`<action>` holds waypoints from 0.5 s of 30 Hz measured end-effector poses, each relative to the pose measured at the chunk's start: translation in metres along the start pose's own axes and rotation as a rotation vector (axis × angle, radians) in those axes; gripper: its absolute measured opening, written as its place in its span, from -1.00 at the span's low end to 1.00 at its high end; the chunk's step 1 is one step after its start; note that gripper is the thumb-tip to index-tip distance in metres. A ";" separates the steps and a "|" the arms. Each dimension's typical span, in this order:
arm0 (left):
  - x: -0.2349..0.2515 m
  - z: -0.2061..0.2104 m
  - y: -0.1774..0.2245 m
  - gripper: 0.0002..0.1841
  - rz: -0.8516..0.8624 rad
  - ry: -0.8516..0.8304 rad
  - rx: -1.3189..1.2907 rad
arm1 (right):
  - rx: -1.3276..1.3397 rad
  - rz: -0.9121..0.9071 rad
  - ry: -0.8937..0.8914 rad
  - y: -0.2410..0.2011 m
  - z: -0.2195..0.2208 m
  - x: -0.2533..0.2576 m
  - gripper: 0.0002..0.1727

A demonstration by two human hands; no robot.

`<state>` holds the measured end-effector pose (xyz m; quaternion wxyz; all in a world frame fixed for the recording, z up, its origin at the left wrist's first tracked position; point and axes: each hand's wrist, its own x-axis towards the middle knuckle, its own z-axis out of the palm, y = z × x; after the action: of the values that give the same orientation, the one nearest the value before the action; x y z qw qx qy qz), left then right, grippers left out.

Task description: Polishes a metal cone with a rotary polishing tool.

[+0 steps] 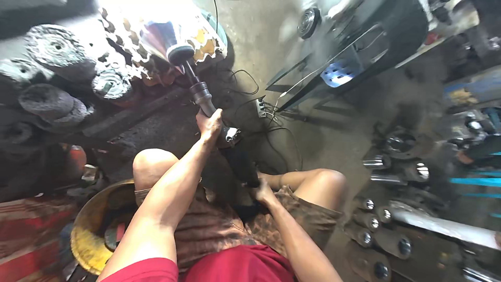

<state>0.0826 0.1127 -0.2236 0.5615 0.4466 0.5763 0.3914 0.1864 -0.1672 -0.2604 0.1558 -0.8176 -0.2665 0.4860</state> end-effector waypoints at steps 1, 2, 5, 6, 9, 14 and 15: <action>-0.001 -0.003 0.000 -0.72 0.016 0.007 -0.018 | -0.037 0.007 0.007 -0.001 0.000 0.000 -0.46; -0.002 -0.006 -0.001 -0.75 0.021 0.015 -0.034 | -0.070 0.023 0.010 -0.003 -0.001 -0.001 -0.44; -0.005 -0.011 -0.003 -0.82 0.030 0.023 -0.105 | -0.145 0.042 0.013 -0.008 -0.001 -0.001 -0.49; -0.005 -0.013 -0.004 -0.82 0.029 0.022 -0.132 | -0.158 0.031 0.012 -0.008 -0.001 0.000 -0.51; -0.006 -0.015 -0.005 -0.82 0.001 0.012 -0.209 | -0.183 -0.010 0.016 -0.008 -0.002 0.001 -0.56; -0.007 -0.014 -0.001 -0.82 0.000 0.003 -0.200 | -0.190 -0.018 0.032 -0.007 -0.002 0.001 -0.54; -0.006 -0.013 0.000 -0.82 0.007 0.009 -0.185 | -0.188 -0.011 0.034 -0.007 -0.002 0.001 -0.52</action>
<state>0.0692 0.1071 -0.2211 0.5964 0.3927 0.5388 0.4470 0.1870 -0.1613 -0.2565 0.0855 -0.8353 -0.3126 0.4442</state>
